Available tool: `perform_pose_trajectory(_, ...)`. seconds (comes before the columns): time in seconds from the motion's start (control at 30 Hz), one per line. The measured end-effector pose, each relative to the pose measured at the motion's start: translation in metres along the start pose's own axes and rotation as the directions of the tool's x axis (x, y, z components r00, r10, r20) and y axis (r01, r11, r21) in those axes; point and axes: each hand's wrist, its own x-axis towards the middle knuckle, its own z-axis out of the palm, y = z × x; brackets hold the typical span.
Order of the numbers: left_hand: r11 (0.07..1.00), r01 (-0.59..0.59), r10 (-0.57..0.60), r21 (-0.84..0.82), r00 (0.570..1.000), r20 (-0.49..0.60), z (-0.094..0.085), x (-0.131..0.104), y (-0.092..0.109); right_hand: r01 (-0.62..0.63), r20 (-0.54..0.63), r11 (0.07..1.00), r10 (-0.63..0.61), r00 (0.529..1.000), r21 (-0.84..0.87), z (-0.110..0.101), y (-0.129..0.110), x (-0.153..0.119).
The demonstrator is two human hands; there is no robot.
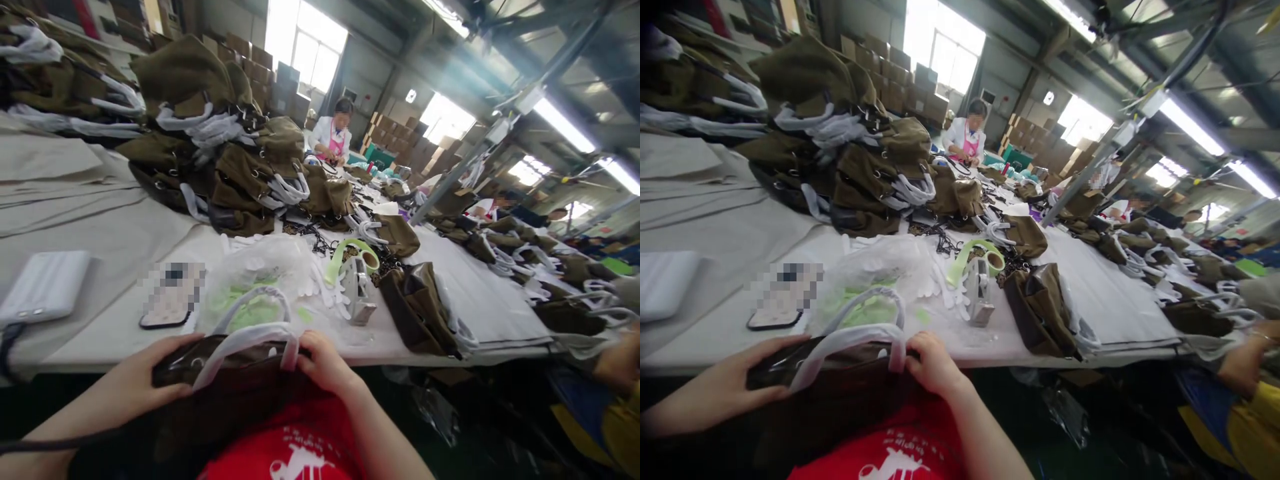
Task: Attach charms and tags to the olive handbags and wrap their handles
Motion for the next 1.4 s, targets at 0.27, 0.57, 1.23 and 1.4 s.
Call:
perform_pose_trajectory(0.27, 0.958, 0.286, -0.287, -0.025, 0.954, -0.09, 0.009, 0.016, 0.015, -0.126, -0.1, 0.969, 0.15, 0.984, 0.213, -0.01, 0.007, 0.014)
perform_pose_trajectory(0.57, 0.854, -0.219, 0.505, 0.471, 0.562, -0.655, 0.056, -0.006, 0.055, -0.155, -0.255, 0.96, 0.214, 0.943, 0.234, 0.003, 0.032, 0.02)
perform_pose_trajectory(1.23, 0.874, -0.442, 0.433, 0.202, 0.897, 0.086, 0.114, 0.095, 0.031, -0.196, -0.394, 0.969, 0.241, 0.887, 0.152, -0.018, 0.022, -0.017)
perform_pose_trajectory(1.4, 0.929, -0.36, 0.349, 0.083, 0.93, 0.118, 0.103, 0.091, 0.045, -0.138, -0.396, 0.99, 0.115, 0.911, -0.03, -0.067, 0.039, 0.042)
